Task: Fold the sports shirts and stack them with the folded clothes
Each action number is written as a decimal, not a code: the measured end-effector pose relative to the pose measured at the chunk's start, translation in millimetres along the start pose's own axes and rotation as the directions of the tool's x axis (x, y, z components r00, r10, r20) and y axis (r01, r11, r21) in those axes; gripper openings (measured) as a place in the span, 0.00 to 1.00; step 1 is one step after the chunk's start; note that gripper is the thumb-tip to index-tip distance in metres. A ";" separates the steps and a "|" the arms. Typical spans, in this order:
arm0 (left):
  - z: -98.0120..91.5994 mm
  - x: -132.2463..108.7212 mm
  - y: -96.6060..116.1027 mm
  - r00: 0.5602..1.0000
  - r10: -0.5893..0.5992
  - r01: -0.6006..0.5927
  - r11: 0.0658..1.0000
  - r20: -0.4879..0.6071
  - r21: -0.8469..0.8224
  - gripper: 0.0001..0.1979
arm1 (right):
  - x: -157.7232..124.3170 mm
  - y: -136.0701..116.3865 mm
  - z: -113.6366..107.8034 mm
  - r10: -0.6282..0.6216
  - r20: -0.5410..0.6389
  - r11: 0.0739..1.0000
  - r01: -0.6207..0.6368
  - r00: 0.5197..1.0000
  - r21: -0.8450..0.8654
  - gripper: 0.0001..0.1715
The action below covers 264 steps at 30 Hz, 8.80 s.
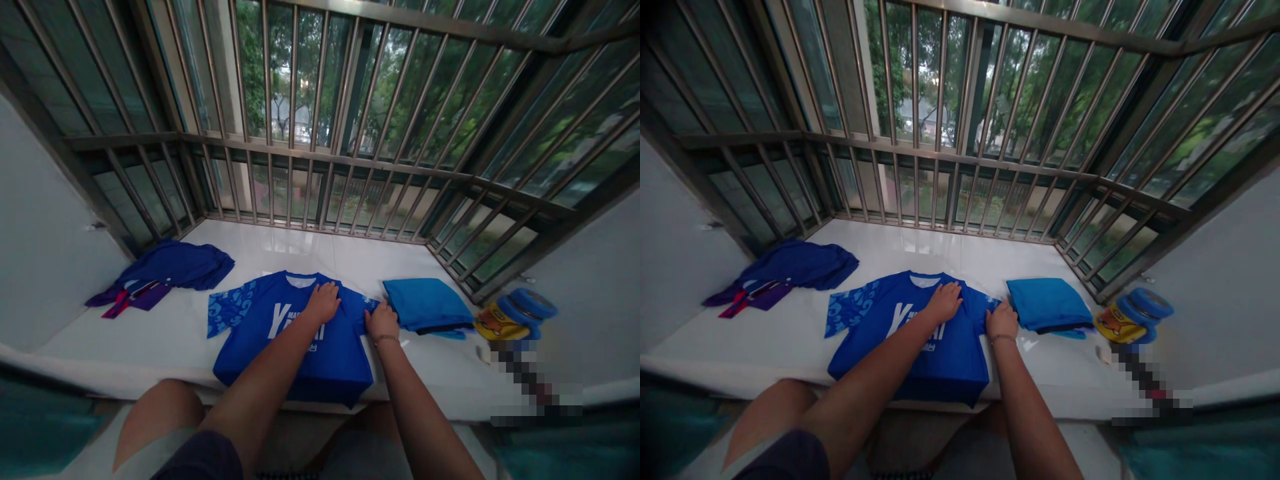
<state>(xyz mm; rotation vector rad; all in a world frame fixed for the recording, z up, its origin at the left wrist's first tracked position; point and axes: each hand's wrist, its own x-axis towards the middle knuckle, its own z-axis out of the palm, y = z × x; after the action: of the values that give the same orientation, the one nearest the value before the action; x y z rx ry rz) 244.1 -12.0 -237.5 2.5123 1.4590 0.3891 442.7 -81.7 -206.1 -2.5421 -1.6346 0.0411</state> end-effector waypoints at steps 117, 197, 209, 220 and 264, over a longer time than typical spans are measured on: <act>-48.5 -132.7 -81.5 0.840 -0.452 0.475 0.880 -0.299 0.003 0.29 | -78.0 41.1 59.6 -0.501 -0.344 0.779 0.587 0.794 0.220 0.18; -75.1 -263.8 -205.8 0.909 -0.286 0.231 0.951 -0.304 -0.205 0.11 | -117.3 -245.3 77.1 -0.389 -0.084 0.737 0.364 0.918 0.569 0.09; -73.0 -278.9 -210.8 0.933 -0.065 0.015 0.990 -0.355 -0.141 0.20 | -119.0 -245.9 63.9 -0.372 0.030 0.762 0.287 0.928 0.580 0.18; -70.5 -271.2 -209.0 0.873 -0.257 0.143 0.947 -0.415 -0.286 0.08 | -117.9 -247.2 66.9 -0.348 -0.014 0.745 0.286 0.938 0.603 0.22; -66.0 -207.3 -173.1 0.976 -0.078 0.073 0.997 -0.202 -0.033 0.25 | -41.1 -331.1 52.2 -0.620 0.061 0.771 0.594 0.782 0.231 0.24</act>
<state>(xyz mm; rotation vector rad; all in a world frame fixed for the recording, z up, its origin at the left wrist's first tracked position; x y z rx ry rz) -17.4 -105.0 -253.9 2.4482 1.6053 0.6633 121.5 21.2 -221.7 -1.7849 -2.2975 0.3051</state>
